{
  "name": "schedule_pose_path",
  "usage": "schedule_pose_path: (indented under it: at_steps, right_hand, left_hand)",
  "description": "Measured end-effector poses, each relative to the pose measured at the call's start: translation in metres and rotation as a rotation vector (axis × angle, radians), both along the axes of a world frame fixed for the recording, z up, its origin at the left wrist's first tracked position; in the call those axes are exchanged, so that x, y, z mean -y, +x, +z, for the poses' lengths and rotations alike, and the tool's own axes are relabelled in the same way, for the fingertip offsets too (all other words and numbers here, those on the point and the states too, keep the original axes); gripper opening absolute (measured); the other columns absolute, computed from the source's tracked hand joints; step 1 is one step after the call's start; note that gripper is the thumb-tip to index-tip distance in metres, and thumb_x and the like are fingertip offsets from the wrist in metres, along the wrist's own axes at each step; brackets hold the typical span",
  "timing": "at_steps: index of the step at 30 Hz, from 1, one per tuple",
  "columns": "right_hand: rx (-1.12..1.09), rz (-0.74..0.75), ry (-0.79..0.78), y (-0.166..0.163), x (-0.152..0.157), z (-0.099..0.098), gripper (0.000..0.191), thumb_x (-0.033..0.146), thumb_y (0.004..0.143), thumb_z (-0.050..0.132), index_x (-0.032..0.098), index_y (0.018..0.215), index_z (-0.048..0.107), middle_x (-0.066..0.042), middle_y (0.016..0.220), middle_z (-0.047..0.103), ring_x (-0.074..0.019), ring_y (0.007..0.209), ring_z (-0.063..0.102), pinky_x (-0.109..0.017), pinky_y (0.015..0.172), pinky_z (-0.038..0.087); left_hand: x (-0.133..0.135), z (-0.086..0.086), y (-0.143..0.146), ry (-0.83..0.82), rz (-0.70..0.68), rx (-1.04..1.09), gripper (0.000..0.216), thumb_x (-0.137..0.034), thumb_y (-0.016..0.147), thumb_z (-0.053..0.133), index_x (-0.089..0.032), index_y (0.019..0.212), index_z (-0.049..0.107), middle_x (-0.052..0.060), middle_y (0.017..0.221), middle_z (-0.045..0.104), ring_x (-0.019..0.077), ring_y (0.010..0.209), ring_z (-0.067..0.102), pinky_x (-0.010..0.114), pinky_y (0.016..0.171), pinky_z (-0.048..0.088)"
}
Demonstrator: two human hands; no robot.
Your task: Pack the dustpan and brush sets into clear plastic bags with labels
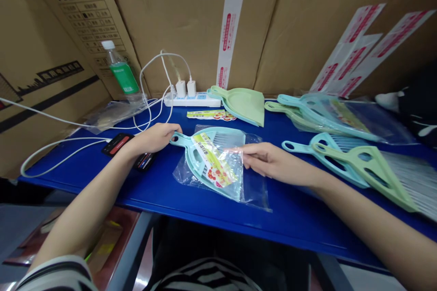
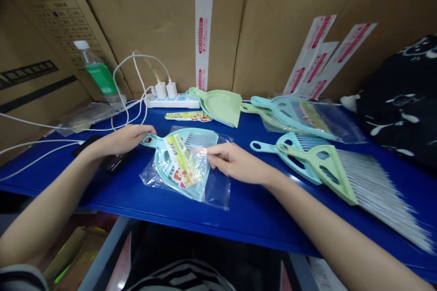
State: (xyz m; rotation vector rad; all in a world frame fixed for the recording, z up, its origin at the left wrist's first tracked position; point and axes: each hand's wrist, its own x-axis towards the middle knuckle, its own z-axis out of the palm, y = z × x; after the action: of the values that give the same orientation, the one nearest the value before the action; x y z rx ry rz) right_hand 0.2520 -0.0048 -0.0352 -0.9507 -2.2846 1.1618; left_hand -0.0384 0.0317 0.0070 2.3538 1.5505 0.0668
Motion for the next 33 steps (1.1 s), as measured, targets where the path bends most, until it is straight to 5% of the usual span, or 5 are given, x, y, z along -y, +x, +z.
schedule_pose_path:
  at_steps: [4, 7, 18, 26, 33]
  right_hand:
    - [0.42, 0.008, 0.583, -0.008, 0.008, 0.0, 0.044, 0.01, 0.088, 0.031, 0.022, 0.103, 0.071, -0.004, 0.079, 0.06, -0.0123, 0.057, 0.049, -0.026, 0.053, 0.035]
    - [0.639, 0.023, 0.725, -0.013, 0.012, -0.001, 0.036, 0.008, 0.086, 0.036, 0.018, 0.079, 0.069, -0.006, 0.081, 0.064, -0.0132, 0.055, 0.053, -0.027, 0.051, 0.031]
    - [0.617, -0.077, 0.675, -0.018, 0.019, 0.003, 0.017, 0.024, 0.088, 0.054, 0.018, 0.086, 0.07, -0.004, 0.069, 0.071, -0.0169, 0.06, 0.064, -0.027, 0.051, 0.031]
    - [0.633, -0.22, 0.68, -0.017, 0.017, -0.005, 0.037, 0.025, 0.094, 0.042, 0.023, 0.127, 0.059, -0.005, 0.093, 0.075, -0.0225, 0.077, 0.07, -0.029, 0.057, 0.045]
    - [0.548, -0.238, 0.614, -0.015, 0.016, -0.003, 0.037, 0.028, 0.09, 0.048, 0.026, 0.124, 0.063, -0.006, 0.093, 0.075, -0.0217, 0.075, 0.069, -0.029, 0.058, 0.046]
  left_hand:
    - [0.0, 0.0, 0.001, 0.0, 0.006, -0.002, 0.028, -0.019, 0.085, 0.029, -0.018, 0.082, 0.057, 0.003, 0.079, 0.062, 0.0164, 0.075, 0.056, 0.028, 0.072, 0.041]
    - [0.0, 0.0, 0.001, 0.001, 0.01, 0.0, 0.028, -0.019, 0.085, 0.029, -0.018, 0.082, 0.057, 0.003, 0.079, 0.062, 0.0163, 0.075, 0.056, 0.028, 0.072, 0.041]
    - [-0.001, -0.001, -0.001, 0.016, -0.017, 0.012, 0.028, -0.02, 0.085, 0.029, -0.019, 0.08, 0.057, 0.001, 0.075, 0.061, 0.0144, 0.072, 0.055, 0.026, 0.07, 0.041]
    - [-0.002, 0.0, 0.001, -0.012, 0.009, 0.001, 0.027, -0.017, 0.084, 0.03, -0.018, 0.081, 0.057, 0.002, 0.077, 0.061, 0.015, 0.074, 0.055, 0.027, 0.073, 0.04]
    - [-0.001, -0.001, -0.001, 0.003, -0.013, 0.002, 0.028, -0.02, 0.085, 0.03, -0.019, 0.082, 0.057, 0.002, 0.079, 0.062, 0.0159, 0.076, 0.056, 0.027, 0.073, 0.041]
